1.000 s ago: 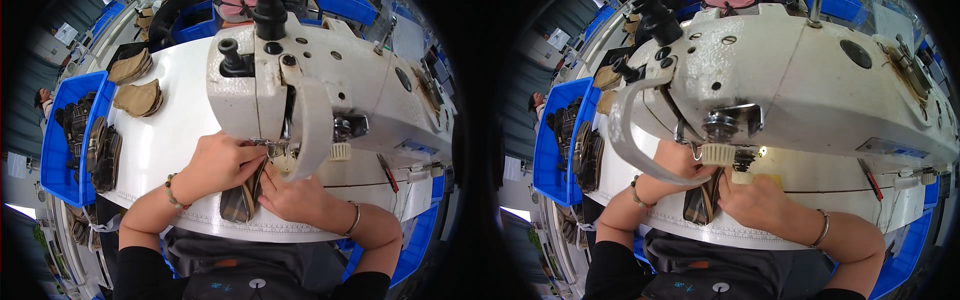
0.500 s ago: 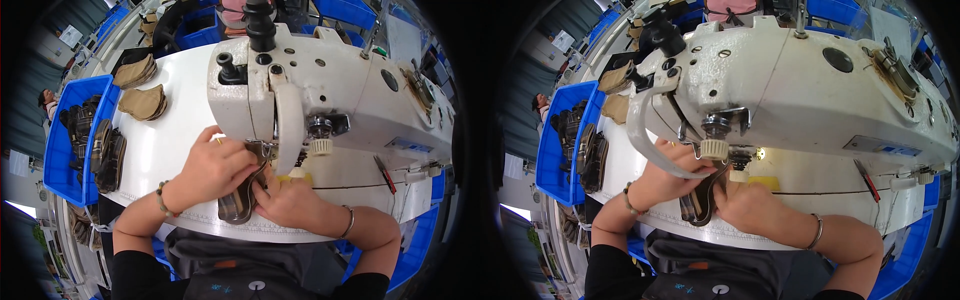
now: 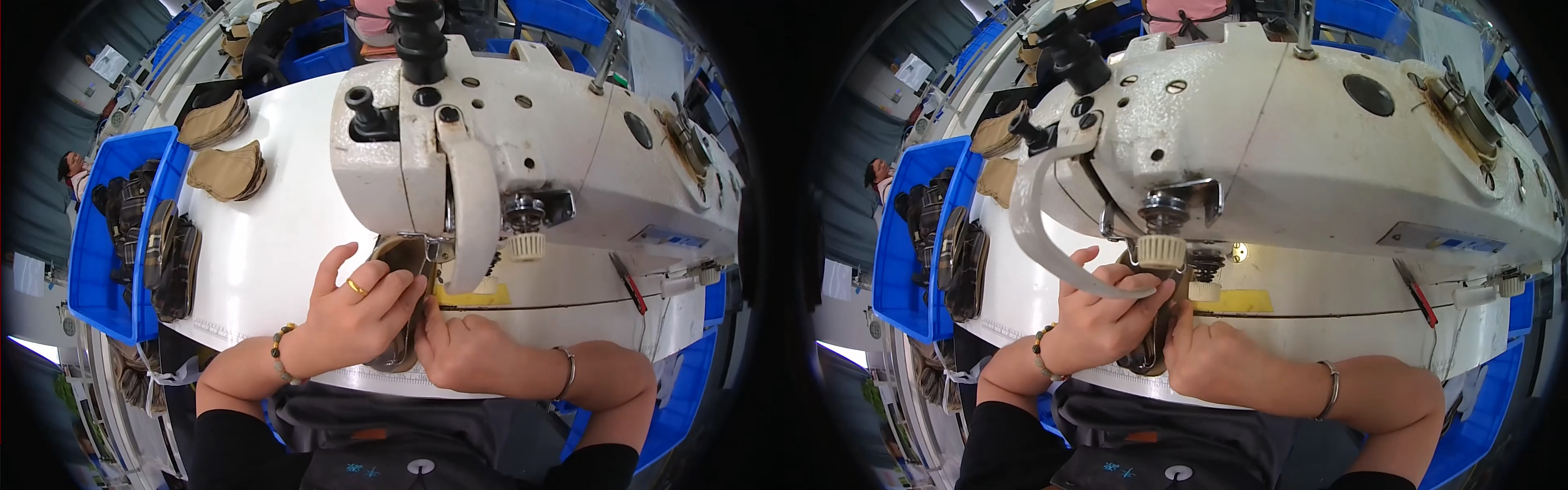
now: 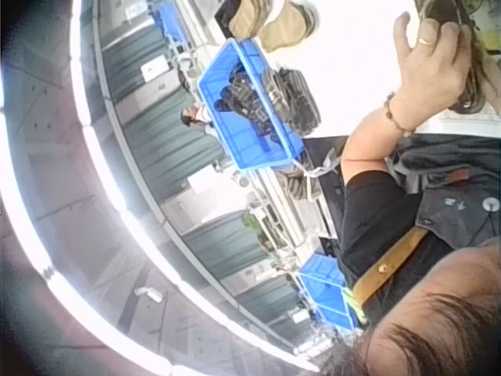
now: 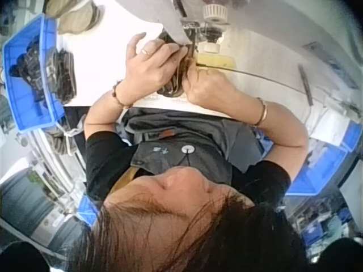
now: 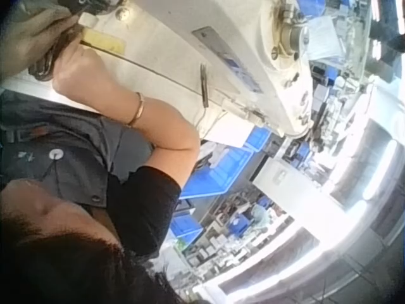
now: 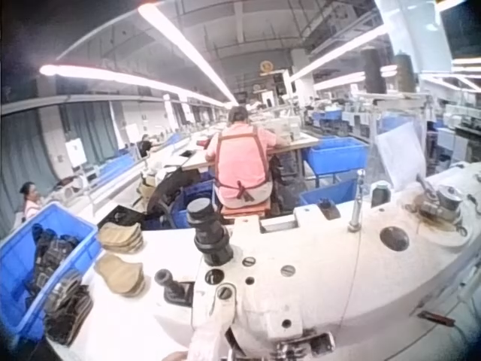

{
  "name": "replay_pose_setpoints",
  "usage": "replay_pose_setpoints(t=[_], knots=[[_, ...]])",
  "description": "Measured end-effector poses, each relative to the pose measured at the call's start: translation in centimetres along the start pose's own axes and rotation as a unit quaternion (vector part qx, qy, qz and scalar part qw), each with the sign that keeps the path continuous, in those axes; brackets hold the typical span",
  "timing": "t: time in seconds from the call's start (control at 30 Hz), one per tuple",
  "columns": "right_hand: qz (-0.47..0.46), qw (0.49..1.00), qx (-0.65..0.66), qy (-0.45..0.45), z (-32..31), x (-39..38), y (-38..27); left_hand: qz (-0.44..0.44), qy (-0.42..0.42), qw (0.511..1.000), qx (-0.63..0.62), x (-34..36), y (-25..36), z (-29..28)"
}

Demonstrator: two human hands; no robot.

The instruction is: Sewing the upper part of a shoe using an industrial sewing machine in a workshop.

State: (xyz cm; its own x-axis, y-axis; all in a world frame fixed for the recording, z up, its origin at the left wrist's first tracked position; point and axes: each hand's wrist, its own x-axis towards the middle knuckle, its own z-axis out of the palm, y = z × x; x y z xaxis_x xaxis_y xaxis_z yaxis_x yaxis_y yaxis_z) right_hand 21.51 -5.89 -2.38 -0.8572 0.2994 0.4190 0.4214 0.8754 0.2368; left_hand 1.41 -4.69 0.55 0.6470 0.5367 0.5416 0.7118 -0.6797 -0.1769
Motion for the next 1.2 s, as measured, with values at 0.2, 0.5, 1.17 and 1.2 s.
replay_pose_setpoints(t=[0.2,0.5,1.17,1.2], knots=[[-0.005,1.000,0.008,0.007,0.0,-0.3,-0.3,-0.091,-0.159,0.964,-0.195,-0.2,0.6,0.1],[0.008,1.000,0.011,-0.013,-0.3,-0.3,-0.6,-0.095,-0.157,0.956,-0.227,0.2,0.5,0.1],[-0.014,0.999,0.033,0.006,-0.8,-0.3,-0.6,-0.084,-0.114,0.981,-0.134,-0.1,1.5,0.0],[-0.019,0.999,0.037,0.013,-0.7,-0.3,-0.6,-0.082,-0.116,0.980,-0.138,-0.1,1.5,0.1]])
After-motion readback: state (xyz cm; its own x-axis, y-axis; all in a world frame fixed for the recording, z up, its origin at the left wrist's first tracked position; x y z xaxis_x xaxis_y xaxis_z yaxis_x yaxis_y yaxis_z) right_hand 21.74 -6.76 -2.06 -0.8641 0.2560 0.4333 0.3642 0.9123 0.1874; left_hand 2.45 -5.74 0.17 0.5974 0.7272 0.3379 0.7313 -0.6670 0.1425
